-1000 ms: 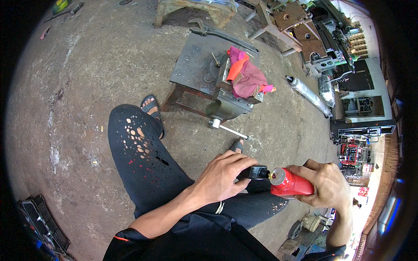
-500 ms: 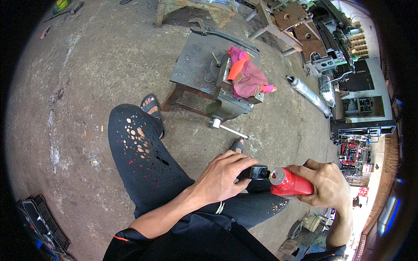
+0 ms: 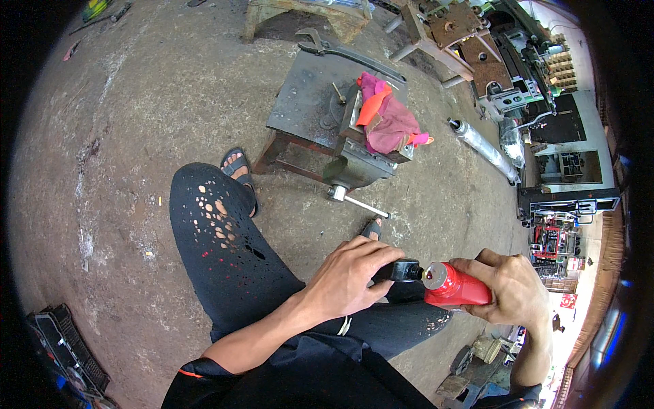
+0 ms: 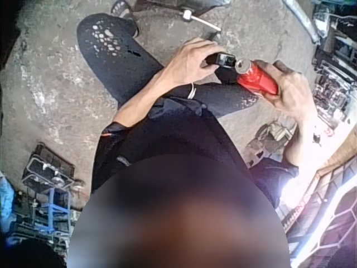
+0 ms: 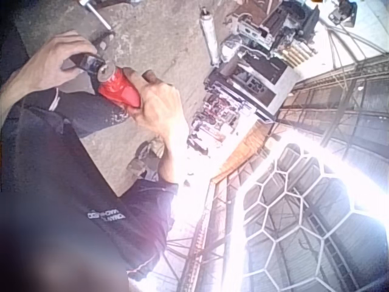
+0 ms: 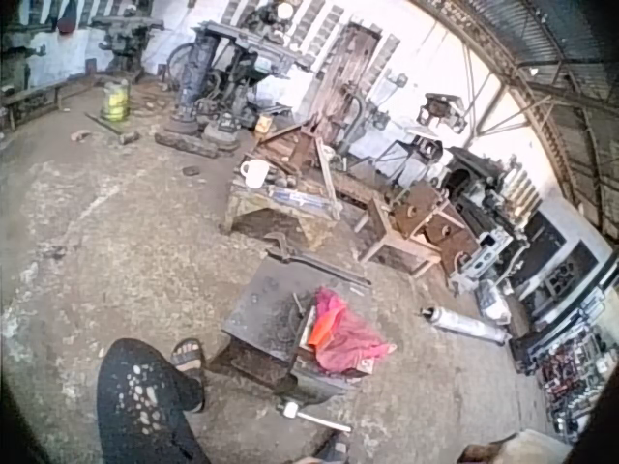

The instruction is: The person pours lubricant from a red bottle into a small black container, then uses a yellow-capped bottle to apply lubricant to a metal part clamped in a vise. They insert a metal rod into the part and use a large adjustable wrench to tighten it.

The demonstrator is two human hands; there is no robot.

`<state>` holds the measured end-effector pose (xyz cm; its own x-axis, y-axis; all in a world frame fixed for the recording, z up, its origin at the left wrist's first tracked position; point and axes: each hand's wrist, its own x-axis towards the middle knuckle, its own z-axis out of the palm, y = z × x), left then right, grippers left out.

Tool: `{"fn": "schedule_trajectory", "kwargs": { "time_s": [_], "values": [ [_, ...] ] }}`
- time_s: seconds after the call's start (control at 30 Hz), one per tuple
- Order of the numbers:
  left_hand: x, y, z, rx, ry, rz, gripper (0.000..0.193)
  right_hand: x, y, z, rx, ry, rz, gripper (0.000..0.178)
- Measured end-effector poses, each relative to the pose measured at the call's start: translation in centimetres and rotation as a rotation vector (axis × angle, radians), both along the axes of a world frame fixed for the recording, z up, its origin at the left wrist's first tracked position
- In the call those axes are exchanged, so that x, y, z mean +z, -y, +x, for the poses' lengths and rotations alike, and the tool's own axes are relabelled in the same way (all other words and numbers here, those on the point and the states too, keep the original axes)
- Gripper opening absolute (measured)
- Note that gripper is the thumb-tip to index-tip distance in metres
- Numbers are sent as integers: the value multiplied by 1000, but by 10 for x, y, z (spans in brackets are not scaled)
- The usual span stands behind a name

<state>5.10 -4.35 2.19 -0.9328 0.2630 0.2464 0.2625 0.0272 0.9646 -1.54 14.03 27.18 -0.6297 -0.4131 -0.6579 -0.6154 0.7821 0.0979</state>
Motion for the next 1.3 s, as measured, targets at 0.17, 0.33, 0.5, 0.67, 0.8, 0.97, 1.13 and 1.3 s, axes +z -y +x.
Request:
{"fn": "schedule_trajectory", "kwargs": {
  "time_s": [0.17, 0.33, 0.5, 0.67, 0.8, 0.97, 1.13, 1.3],
  "values": [
    [-1, 1, -2, -29, -33, -10, 51, 4, 3, -1, 9, 31, 15, 70],
    [-1, 1, -1, -36, -22, -9, 50, 0, 1, -1, 10, 5, -8, 76],
    [-1, 0, -2, -23, -42, -9, 50, -1, -3, 0, 3, -5, -3, 78],
    [-2, 0, -2, -24, -44, -3, 51, 0, -2, 0, 9, 1, 14, 79],
    [-1, -1, -2, -15, -14, 17, 49, 0, -2, -1, 12, 1, 3, 79],
    [-2, -3, -2, 8, -26, 27, 48, 0, -2, -1, 0, 1, 1, 79],
    [-2, -3, -2, 12, -22, 24, 48, 1, -2, -1, -7, -1, 18, 79],
    [-2, -3, -2, 12, -27, 33, 48, 2, 0, -1, -9, -1, 31, 80]
  ]
}}
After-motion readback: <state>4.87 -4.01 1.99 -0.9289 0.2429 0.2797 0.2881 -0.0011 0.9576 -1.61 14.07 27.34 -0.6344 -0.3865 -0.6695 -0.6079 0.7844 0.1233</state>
